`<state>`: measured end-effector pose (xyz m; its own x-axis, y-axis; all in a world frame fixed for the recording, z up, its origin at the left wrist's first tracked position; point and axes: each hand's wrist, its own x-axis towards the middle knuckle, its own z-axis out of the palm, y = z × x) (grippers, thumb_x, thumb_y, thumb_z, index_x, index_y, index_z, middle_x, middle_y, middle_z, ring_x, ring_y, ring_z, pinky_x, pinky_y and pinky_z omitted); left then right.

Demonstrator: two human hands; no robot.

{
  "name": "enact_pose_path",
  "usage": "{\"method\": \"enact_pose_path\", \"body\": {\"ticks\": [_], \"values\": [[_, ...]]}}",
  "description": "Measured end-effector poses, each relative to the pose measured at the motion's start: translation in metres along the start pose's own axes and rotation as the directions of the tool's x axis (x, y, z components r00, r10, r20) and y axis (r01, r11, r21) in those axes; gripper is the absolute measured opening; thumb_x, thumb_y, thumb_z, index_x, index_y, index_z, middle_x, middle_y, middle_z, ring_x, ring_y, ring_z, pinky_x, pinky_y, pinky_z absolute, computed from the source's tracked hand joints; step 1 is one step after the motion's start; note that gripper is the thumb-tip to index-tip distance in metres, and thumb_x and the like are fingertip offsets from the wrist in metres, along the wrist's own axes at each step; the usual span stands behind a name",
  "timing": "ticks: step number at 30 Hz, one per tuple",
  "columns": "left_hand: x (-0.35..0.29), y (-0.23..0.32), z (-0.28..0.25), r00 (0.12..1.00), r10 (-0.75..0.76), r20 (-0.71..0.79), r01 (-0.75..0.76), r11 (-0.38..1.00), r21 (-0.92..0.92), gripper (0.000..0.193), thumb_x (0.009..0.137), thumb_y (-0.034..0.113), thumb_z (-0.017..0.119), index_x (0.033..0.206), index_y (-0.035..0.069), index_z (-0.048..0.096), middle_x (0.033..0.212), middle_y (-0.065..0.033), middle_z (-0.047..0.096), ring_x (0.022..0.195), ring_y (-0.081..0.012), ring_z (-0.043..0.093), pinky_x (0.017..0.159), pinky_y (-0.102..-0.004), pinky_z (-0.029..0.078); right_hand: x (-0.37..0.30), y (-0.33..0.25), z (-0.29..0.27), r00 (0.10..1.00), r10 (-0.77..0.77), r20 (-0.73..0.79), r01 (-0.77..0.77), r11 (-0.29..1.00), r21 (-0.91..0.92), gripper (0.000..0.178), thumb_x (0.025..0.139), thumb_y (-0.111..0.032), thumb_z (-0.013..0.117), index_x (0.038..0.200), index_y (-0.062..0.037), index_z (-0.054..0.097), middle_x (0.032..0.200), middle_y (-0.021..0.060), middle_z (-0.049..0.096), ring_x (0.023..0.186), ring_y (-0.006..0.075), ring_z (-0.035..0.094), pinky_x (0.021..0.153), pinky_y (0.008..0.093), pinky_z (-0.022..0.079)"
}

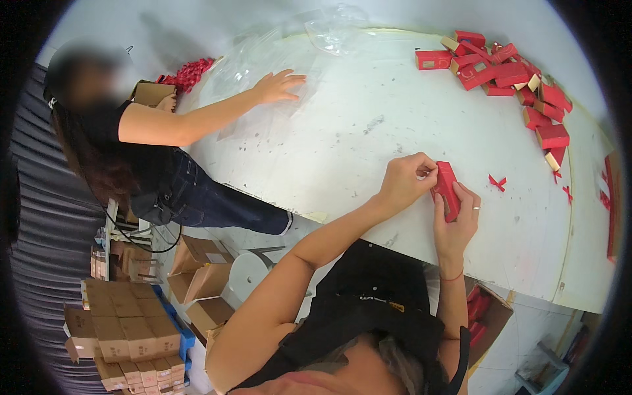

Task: The person assembles small red rectangular boxes by folding the cardboard flaps and attaching small red decorative pieces to the top. The person handles the boxes one at a time, folding them into shape and placing the finished units on the table.

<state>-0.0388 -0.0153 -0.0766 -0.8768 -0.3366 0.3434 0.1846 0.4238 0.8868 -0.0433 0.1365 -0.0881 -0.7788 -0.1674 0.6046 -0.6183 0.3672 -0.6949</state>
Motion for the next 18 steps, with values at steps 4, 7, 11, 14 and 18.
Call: {"method": "enact_pose_path", "body": {"ticks": [4, 7, 11, 14, 18], "values": [[0.003, 0.004, 0.0, 1.0, -0.024, -0.015, 0.025, 0.998, 0.052, 0.009, 0.078, 0.005, 0.071, 0.082, -0.001, 0.066, 0.08, -0.0107, 0.073, 0.071, -0.0184, 0.071, 0.068, -0.0305, 0.057, 0.0, -0.003, -0.001, 1.0, -0.003, -0.007, 0.003, 1.0, 0.007, 0.035, 0.082, -0.003, 0.075, 0.116, -0.0013, 0.063, 0.114, 0.0172, 0.062, 0.106, 0.0298, 0.063, 0.089, 0.0377, 0.052], [0.003, 0.003, 0.004, 0.993, -0.108, -0.048, 0.107, 0.994, -0.039, 0.009, 0.076, 0.006, 0.071, 0.081, 0.001, 0.066, 0.078, -0.0091, 0.072, 0.07, -0.0169, 0.069, 0.067, -0.0305, 0.055, 0.0, -0.006, -0.001, 1.0, -0.002, -0.015, 0.002, 1.0, 0.026, 0.035, 0.082, -0.003, 0.075, 0.115, -0.0009, 0.063, 0.113, 0.017, 0.063, 0.104, 0.03, 0.063, 0.089, 0.0375, 0.052], [0.001, -0.008, 0.007, 0.984, -0.169, -0.063, 0.149, 0.959, -0.242, 0.007, 0.078, 0.007, 0.071, 0.08, 0.002, 0.066, 0.079, -0.0067, 0.07, 0.073, -0.0147, 0.066, 0.068, -0.0302, 0.052, 0.002, -0.005, -0.004, 1.0, 0.017, -0.015, -0.016, 0.999, 0.051, 0.035, 0.082, -0.002, 0.075, 0.115, -0.0006, 0.063, 0.111, 0.0167, 0.063, 0.101, 0.0288, 0.063, 0.089, 0.0356, 0.05], [-0.002, -0.02, 0.012, 0.968, -0.247, -0.034, 0.203, 0.86, -0.468, 0.005, 0.082, 0.005, 0.07, 0.083, 0.001, 0.068, 0.085, -0.005, 0.068, 0.081, -0.0122, 0.064, 0.069, -0.0271, 0.051, 0.004, 0.0, -0.007, 0.989, 0.138, 0.059, -0.146, 0.976, 0.163, 0.035, 0.081, -0.003, 0.076, 0.114, -0.0005, 0.063, 0.109, 0.0151, 0.064, 0.1, 0.0248, 0.063, 0.089, 0.0334, 0.049], [-0.007, -0.016, -0.004, 0.904, -0.426, 0.033, 0.377, 0.758, -0.533, 0.006, 0.085, 0.001, 0.069, 0.087, -0.003, 0.066, 0.094, -0.0073, 0.067, 0.085, -0.0126, 0.063, 0.077, -0.0272, 0.052, 0.006, 0.003, -0.011, 0.886, 0.394, 0.246, -0.464, 0.744, 0.48, 0.033, 0.086, -0.01, 0.076, 0.113, 0.0021, 0.061, 0.107, 0.0092, 0.065, 0.099, 0.0129, 0.061, 0.087, 0.027, 0.049]]}}
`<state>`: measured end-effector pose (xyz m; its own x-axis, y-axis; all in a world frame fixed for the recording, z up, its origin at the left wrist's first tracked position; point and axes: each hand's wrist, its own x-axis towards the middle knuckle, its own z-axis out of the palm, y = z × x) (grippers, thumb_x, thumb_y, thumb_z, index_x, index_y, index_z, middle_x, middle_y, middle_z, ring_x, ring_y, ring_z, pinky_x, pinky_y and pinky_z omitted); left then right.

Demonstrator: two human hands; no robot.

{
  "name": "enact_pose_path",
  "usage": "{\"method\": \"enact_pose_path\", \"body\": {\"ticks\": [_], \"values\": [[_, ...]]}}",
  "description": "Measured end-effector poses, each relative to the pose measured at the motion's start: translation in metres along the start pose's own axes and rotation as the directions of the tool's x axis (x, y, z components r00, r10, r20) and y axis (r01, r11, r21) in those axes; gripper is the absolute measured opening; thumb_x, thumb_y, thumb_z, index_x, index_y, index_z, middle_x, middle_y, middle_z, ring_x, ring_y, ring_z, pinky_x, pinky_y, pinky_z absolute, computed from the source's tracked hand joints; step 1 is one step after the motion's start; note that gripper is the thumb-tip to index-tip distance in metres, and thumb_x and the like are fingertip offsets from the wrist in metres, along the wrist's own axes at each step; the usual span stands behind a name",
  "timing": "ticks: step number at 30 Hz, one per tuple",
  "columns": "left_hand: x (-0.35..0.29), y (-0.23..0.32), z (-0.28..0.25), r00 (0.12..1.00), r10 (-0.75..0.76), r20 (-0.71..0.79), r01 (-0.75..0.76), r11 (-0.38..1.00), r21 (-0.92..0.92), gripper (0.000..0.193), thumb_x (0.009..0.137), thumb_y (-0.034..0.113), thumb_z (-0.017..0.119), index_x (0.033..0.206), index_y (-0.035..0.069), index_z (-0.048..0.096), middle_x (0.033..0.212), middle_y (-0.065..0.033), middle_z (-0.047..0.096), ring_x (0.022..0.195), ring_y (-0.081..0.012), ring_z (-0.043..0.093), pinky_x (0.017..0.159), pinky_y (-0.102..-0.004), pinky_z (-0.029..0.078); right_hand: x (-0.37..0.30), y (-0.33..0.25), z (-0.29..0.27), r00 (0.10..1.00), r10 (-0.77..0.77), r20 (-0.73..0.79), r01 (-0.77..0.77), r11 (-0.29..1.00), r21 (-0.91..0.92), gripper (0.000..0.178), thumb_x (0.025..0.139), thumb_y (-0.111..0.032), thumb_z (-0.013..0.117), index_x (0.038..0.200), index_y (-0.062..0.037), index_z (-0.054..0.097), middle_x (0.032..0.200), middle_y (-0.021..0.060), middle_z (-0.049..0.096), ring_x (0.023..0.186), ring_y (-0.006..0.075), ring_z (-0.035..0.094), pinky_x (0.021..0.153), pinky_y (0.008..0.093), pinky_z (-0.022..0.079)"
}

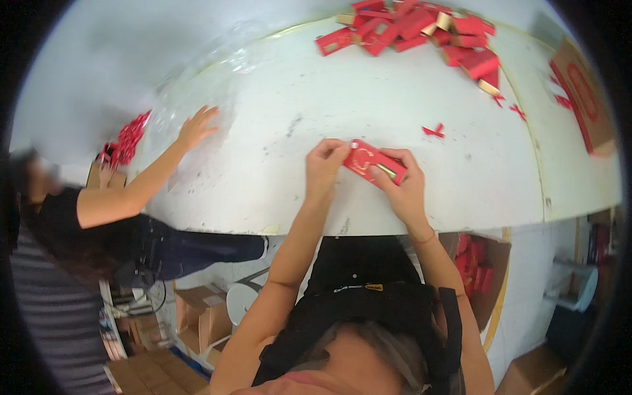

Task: The person assembles small red rectangular boxes by folding the cardboard flaps and attaching small red decorative pieces to the top. The person handles the boxes one at a time, folding them into shape and placing the finished units on the table.

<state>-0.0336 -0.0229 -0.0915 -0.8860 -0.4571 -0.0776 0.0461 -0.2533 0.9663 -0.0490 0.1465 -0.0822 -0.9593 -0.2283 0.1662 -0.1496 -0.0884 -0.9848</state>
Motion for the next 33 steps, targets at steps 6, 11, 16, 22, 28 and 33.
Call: {"method": "enact_pose_path", "body": {"ticks": [6, 11, 16, 22, 28, 33], "values": [[-0.028, 0.027, -0.014, 0.979, 0.198, -0.047, -0.196, 0.98, 0.03, 0.004, 0.088, 0.0, 0.067, 0.091, -0.003, 0.067, 0.099, -0.0112, 0.072, 0.092, -0.0166, 0.068, 0.081, -0.0279, 0.052, 0.0, -0.001, -0.004, 0.996, 0.062, 0.065, -0.07, 0.987, 0.143, 0.033, 0.086, -0.011, 0.077, 0.112, 0.0012, 0.062, 0.108, 0.0096, 0.066, 0.099, 0.0118, 0.062, 0.085, 0.0265, 0.051], [-0.037, 0.042, -0.009, 0.842, 0.513, 0.165, -0.504, 0.641, 0.579, 0.011, 0.087, 0.001, 0.071, 0.098, 0.0, 0.072, 0.095, -0.0098, 0.073, 0.084, -0.0182, 0.072, 0.076, -0.0279, 0.055, -0.003, 0.002, 0.001, 0.992, -0.11, 0.063, 0.109, 0.994, 0.01, 0.033, 0.083, -0.009, 0.078, 0.111, -0.0008, 0.063, 0.107, 0.0097, 0.066, 0.097, 0.0159, 0.064, 0.084, 0.0289, 0.052], [-0.031, 0.032, -0.007, 0.766, 0.592, 0.252, -0.585, 0.477, 0.656, 0.013, 0.086, 0.003, 0.074, 0.099, 0.004, 0.074, 0.092, -0.0101, 0.074, 0.078, -0.0197, 0.072, 0.066, -0.0281, 0.056, -0.004, 0.003, 0.004, 0.943, -0.331, 0.035, 0.332, 0.925, -0.187, 0.035, 0.079, -0.007, 0.079, 0.11, -0.0021, 0.063, 0.103, 0.0111, 0.064, 0.093, 0.022, 0.065, 0.081, 0.0311, 0.052], [-0.028, 0.031, -0.005, 0.748, 0.589, 0.306, -0.61, 0.429, 0.666, 0.013, 0.085, 0.001, 0.074, 0.098, 0.001, 0.074, 0.09, -0.0107, 0.074, 0.074, -0.0179, 0.073, 0.067, -0.0275, 0.056, -0.002, 0.002, 0.001, 0.941, -0.336, 0.047, 0.336, 0.907, -0.254, 0.034, 0.078, -0.006, 0.079, 0.107, -0.0024, 0.063, 0.102, 0.0119, 0.064, 0.091, 0.0238, 0.065, 0.078, 0.0316, 0.052], [-0.02, 0.015, -0.003, 0.761, 0.586, 0.279, -0.594, 0.455, 0.663, 0.01, 0.083, 0.002, 0.073, 0.094, 0.001, 0.072, 0.088, -0.01, 0.074, 0.074, -0.0183, 0.073, 0.068, -0.0279, 0.057, -0.004, 0.005, 0.003, 0.952, -0.305, 0.028, 0.299, 0.905, -0.302, 0.037, 0.078, -0.004, 0.078, 0.111, -0.0029, 0.063, 0.109, 0.0127, 0.064, 0.096, 0.0241, 0.065, 0.081, 0.0315, 0.053], [-0.02, 0.014, 0.011, 0.828, 0.544, 0.133, -0.506, 0.623, 0.596, 0.007, 0.082, 0.003, 0.073, 0.088, 0.002, 0.068, 0.092, -0.0091, 0.073, 0.079, -0.0171, 0.07, 0.069, -0.0285, 0.056, -0.003, 0.005, 0.008, 0.862, -0.506, 0.016, 0.466, 0.781, -0.415, 0.038, 0.075, -0.004, 0.08, 0.11, -0.0031, 0.064, 0.107, 0.0155, 0.065, 0.094, 0.0288, 0.067, 0.074, 0.0343, 0.057]]}}
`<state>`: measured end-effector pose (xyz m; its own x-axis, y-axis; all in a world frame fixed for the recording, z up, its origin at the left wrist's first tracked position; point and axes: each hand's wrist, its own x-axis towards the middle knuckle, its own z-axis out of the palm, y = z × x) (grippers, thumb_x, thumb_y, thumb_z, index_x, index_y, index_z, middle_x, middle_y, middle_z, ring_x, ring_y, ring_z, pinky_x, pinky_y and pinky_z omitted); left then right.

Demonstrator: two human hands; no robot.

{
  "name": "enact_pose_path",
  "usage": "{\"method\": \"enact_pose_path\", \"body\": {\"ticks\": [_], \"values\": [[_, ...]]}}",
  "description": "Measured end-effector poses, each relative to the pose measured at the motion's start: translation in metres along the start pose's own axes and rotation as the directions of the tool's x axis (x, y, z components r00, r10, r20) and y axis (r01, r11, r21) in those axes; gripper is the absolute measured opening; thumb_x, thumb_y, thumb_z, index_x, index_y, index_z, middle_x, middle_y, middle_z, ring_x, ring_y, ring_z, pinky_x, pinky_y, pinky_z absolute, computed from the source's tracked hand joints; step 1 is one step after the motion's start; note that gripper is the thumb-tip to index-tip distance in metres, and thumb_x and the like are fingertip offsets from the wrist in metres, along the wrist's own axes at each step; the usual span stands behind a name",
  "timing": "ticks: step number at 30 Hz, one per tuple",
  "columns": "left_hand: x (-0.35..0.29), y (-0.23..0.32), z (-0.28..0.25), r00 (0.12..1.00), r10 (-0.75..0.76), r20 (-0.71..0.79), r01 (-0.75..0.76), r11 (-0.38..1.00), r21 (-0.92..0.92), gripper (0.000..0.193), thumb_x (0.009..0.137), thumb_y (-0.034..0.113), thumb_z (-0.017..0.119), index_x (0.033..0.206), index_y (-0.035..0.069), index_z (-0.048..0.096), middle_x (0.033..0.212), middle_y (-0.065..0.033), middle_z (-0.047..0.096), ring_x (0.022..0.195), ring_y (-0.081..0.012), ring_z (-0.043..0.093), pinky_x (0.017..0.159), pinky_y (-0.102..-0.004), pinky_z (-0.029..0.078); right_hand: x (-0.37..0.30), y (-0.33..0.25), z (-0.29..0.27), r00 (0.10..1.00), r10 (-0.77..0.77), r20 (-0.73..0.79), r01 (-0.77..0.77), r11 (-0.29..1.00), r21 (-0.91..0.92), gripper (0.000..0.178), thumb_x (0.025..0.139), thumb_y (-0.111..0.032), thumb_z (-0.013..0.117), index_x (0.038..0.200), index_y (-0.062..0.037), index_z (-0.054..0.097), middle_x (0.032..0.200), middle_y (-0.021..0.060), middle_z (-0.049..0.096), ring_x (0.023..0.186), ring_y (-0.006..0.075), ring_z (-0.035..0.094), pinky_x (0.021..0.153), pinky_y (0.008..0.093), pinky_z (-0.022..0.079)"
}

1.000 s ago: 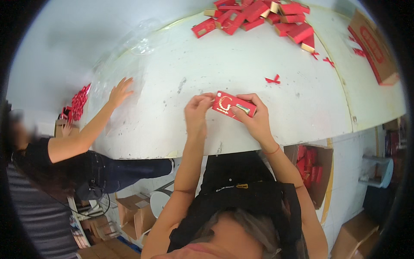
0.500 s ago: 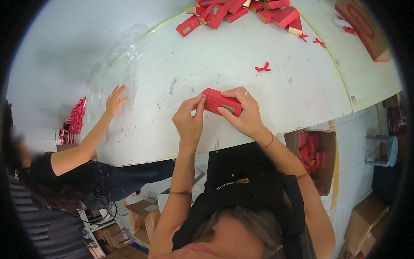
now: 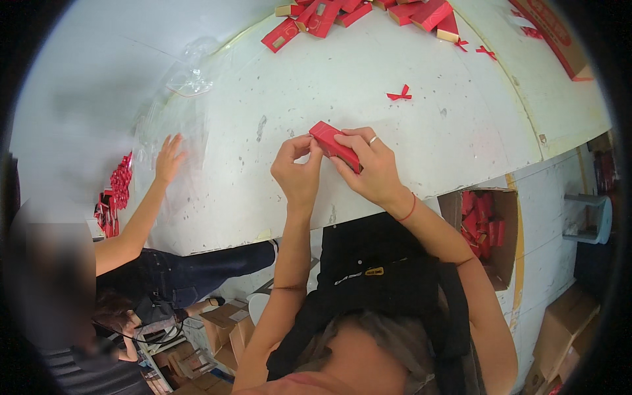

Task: The person assembles small red rectangular boxes by folding the cardboard flaps and attaching small red decorative pieces to the top. The person handles the boxes one at a time, folding them into shape and placing the finished units on the table.

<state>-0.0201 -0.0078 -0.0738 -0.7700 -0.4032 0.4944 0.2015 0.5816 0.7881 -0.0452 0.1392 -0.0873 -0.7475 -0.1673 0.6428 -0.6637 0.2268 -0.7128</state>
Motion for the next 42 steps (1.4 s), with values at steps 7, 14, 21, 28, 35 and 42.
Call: {"method": "enact_pose_path", "body": {"ticks": [7, 14, 21, 28, 35, 42], "values": [[-0.001, -0.009, -0.005, 0.954, -0.296, 0.04, 0.29, 0.887, -0.359, 0.003, 0.085, 0.001, 0.07, 0.087, 0.0, 0.068, 0.091, -0.0067, 0.065, 0.083, -0.0133, 0.062, 0.075, -0.0264, 0.051, 0.002, 0.001, -0.001, 0.999, -0.042, 0.016, 0.041, 0.999, 0.028, 0.038, 0.075, -0.004, 0.08, 0.11, -0.003, 0.064, 0.108, 0.0156, 0.065, 0.093, 0.0274, 0.067, 0.075, 0.0327, 0.056], [-0.023, -0.007, -0.064, 0.893, -0.374, 0.251, 0.451, 0.728, -0.517, 0.007, 0.083, -0.003, 0.065, 0.079, 0.001, 0.06, 0.088, -0.0078, 0.063, 0.083, -0.014, 0.061, 0.078, -0.0285, 0.051, 0.004, 0.001, -0.011, 0.828, 0.453, 0.332, -0.561, 0.7, 0.442, 0.03, 0.082, -0.01, 0.078, 0.107, -0.0012, 0.064, 0.103, 0.0081, 0.068, 0.096, 0.0135, 0.063, 0.082, 0.0286, 0.052], [-0.074, -0.016, -0.148, 0.953, -0.271, 0.137, 0.302, 0.896, -0.326, 0.016, 0.079, -0.012, 0.053, 0.089, 0.0, 0.057, 0.086, -0.0111, 0.064, 0.08, -0.0169, 0.063, 0.076, -0.0284, 0.053, 0.004, 0.003, -0.016, 0.798, 0.393, 0.457, -0.52, 0.832, 0.194, 0.034, 0.083, -0.024, 0.076, 0.106, -0.0013, 0.067, 0.101, 0.0138, 0.068, 0.092, 0.0235, 0.064, 0.08, 0.0333, 0.051], [-0.04, 0.001, -0.062, 0.903, 0.196, 0.382, -0.306, 0.918, 0.251, 0.045, 0.088, 0.014, 0.065, 0.131, 0.002, 0.057, 0.133, -0.0153, 0.059, 0.126, -0.0371, 0.052, 0.11, -0.0496, 0.035, 0.028, 0.053, -0.059, 0.968, 0.193, 0.16, -0.174, 0.977, -0.125, 0.026, 0.086, -0.005, 0.066, 0.112, -0.0082, 0.07, 0.115, 0.0094, 0.066, 0.109, 0.0295, 0.056, 0.097, 0.0393, 0.046], [-0.041, -0.021, -0.046, 0.862, 0.245, 0.444, -0.413, 0.847, 0.334, 0.06, 0.08, 0.022, 0.079, 0.132, 0.003, 0.054, 0.136, -0.0169, 0.056, 0.128, -0.0377, 0.05, 0.11, -0.0504, 0.036, 0.059, 0.114, -0.095, 0.903, 0.148, 0.403, 0.051, 0.895, -0.444, 0.027, 0.082, 0.0, 0.062, 0.108, -0.0045, 0.067, 0.101, 0.015, 0.066, 0.093, 0.0311, 0.062, 0.085, 0.0384, 0.051], [-0.045, -0.023, -0.045, 0.875, 0.225, 0.428, -0.356, 0.899, 0.255, 0.059, 0.074, 0.023, 0.084, 0.121, 0.005, 0.054, 0.128, -0.014, 0.058, 0.125, -0.0377, 0.051, 0.107, -0.0499, 0.039, 0.078, 0.073, -0.083, 0.76, 0.459, 0.46, -0.2, 0.839, -0.507, 0.01, 0.078, -0.005, 0.061, 0.084, 0.0018, 0.064, 0.072, 0.0136, 0.062, 0.074, 0.0275, 0.063, 0.073, 0.0394, 0.051]]}}
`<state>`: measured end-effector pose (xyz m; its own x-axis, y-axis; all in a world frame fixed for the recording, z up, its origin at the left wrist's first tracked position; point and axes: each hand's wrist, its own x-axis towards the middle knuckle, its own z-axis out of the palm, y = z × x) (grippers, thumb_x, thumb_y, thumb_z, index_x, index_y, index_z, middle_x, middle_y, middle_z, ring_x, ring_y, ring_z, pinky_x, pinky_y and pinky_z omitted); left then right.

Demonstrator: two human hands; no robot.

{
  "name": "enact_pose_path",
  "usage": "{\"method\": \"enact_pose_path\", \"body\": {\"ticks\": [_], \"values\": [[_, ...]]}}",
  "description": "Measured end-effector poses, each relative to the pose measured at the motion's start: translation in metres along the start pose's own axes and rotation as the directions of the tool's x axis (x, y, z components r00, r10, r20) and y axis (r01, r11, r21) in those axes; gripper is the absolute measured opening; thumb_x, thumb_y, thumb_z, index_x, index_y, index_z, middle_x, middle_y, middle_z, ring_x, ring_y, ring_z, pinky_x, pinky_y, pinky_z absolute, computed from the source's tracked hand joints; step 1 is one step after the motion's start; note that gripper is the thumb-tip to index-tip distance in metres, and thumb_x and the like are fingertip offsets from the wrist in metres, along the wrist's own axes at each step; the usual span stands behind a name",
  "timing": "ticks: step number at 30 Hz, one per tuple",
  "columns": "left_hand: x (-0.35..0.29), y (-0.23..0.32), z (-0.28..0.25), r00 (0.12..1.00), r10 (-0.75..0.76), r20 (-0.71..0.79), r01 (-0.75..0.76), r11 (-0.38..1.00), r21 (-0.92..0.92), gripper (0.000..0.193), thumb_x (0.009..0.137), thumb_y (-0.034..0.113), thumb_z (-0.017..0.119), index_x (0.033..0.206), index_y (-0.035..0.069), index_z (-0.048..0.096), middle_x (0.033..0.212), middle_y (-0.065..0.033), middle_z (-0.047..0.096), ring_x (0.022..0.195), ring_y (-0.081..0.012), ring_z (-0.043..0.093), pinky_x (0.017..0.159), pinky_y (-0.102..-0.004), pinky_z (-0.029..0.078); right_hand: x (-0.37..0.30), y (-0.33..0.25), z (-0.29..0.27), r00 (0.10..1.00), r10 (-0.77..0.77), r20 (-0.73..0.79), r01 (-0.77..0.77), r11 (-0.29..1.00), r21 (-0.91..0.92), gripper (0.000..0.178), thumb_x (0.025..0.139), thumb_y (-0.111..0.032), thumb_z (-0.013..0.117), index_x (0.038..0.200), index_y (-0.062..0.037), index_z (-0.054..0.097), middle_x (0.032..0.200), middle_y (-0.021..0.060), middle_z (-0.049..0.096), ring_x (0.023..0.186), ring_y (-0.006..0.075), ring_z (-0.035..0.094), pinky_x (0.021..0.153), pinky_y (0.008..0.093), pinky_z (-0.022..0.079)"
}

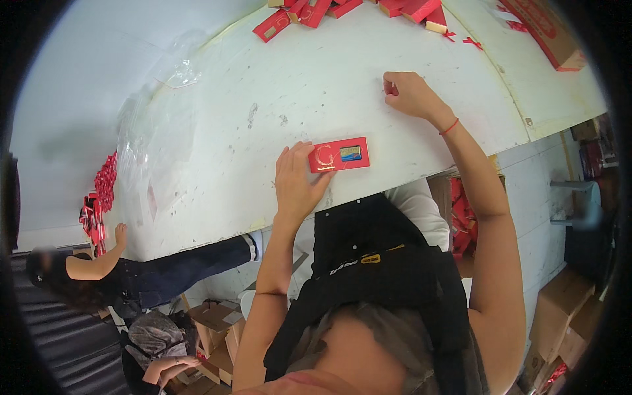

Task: The person assembles small red rectangular boxes by folding the cardboard flaps and attaching small red decorative pieces to the top. The person handles the boxes one at a time, folding them into shape and placing the finished units on the table.

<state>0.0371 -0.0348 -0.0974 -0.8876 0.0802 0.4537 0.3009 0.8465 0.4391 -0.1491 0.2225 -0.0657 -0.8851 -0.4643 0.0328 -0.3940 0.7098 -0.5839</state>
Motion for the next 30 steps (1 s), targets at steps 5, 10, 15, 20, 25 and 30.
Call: {"method": "enact_pose_path", "body": {"ticks": [5, 10, 15, 20, 25, 30], "values": [[0.01, -0.005, -0.011, 0.986, -0.084, 0.144, 0.105, 0.985, -0.14, 0.071, 0.067, 0.021, 0.09, 0.123, 0.005, 0.049, 0.119, -0.012, 0.059, 0.122, -0.0354, 0.051, 0.104, -0.0465, 0.04, 0.008, 0.009, -0.007, 0.997, 0.021, 0.075, -0.034, 0.984, 0.174, 0.011, 0.078, -0.01, 0.065, 0.077, 0.0004, 0.064, 0.08, 0.0095, 0.065, 0.074, 0.0185, 0.062, 0.072, 0.034, 0.05], [0.013, -0.007, -0.008, 0.958, -0.219, 0.187, 0.263, 0.93, -0.257, 0.089, 0.063, 0.023, 0.093, 0.133, 0.004, 0.041, 0.118, -0.0118, 0.058, 0.121, -0.0333, 0.049, 0.103, -0.0454, 0.04, 0.004, -0.024, -0.005, 0.966, -0.253, 0.06, 0.171, 0.792, 0.586, 0.012, 0.088, -0.013, 0.066, 0.089, -0.0014, 0.063, 0.084, 0.0044, 0.066, 0.077, 0.0095, 0.06, 0.069, 0.0241, 0.047], [0.006, -0.009, 0.003, 0.974, -0.201, 0.109, 0.224, 0.933, -0.28, 0.095, 0.061, 0.021, 0.094, 0.137, 0.005, 0.039, 0.118, -0.0126, 0.059, 0.118, -0.0329, 0.05, 0.102, -0.0451, 0.04, -0.019, -0.093, 0.046, 0.94, -0.203, 0.273, -0.039, 0.732, 0.68, 0.008, 0.092, -0.012, 0.063, 0.094, -0.0048, 0.062, 0.076, -0.0014, 0.064, 0.068, 0.0025, 0.052, 0.058, 0.0202, 0.038], [0.001, -0.011, 0.006, 0.981, -0.185, 0.056, 0.194, 0.936, -0.294, 0.093, 0.063, 0.022, 0.092, 0.138, 0.006, 0.04, 0.117, -0.011, 0.061, 0.119, -0.0318, 0.051, 0.103, -0.0443, 0.039, -0.017, -0.104, 0.065, 0.953, -0.247, 0.176, 0.099, 0.802, 0.589, 0.009, 0.085, -0.012, 0.067, 0.088, -0.0029, 0.068, 0.074, 0.0052, 0.069, 0.069, 0.0121, 0.062, 0.069, 0.0282, 0.048], [0.001, -0.01, 0.006, 0.977, -0.207, 0.048, 0.212, 0.932, -0.295, 0.094, 0.063, 0.022, 0.093, 0.138, 0.006, 0.04, 0.116, -0.0107, 0.061, 0.12, -0.0324, 0.05, 0.103, -0.0441, 0.04, -0.019, -0.098, 0.078, 0.958, -0.276, 0.083, 0.186, 0.812, 0.553, 0.007, 0.086, -0.011, 0.067, 0.089, -0.0051, 0.07, 0.077, 0.0004, 0.066, 0.067, 0.0075, 0.051, 0.062, 0.0239, 0.04], [0.003, -0.008, 0.002, 0.974, -0.212, 0.086, 0.228, 0.927, -0.298, 0.089, 0.067, 0.021, 0.091, 0.138, 0.005, 0.038, 0.119, -0.0122, 0.06, 0.119, -0.0306, 0.051, 0.102, -0.0443, 0.041, -0.019, -0.099, 0.077, 0.96, -0.276, 0.046, 0.221, 0.847, 0.483, 0.007, 0.084, -0.011, 0.068, 0.087, -0.0061, 0.071, 0.078, 0.0007, 0.067, 0.075, 0.0113, 0.054, 0.065, 0.0267, 0.042]]}}
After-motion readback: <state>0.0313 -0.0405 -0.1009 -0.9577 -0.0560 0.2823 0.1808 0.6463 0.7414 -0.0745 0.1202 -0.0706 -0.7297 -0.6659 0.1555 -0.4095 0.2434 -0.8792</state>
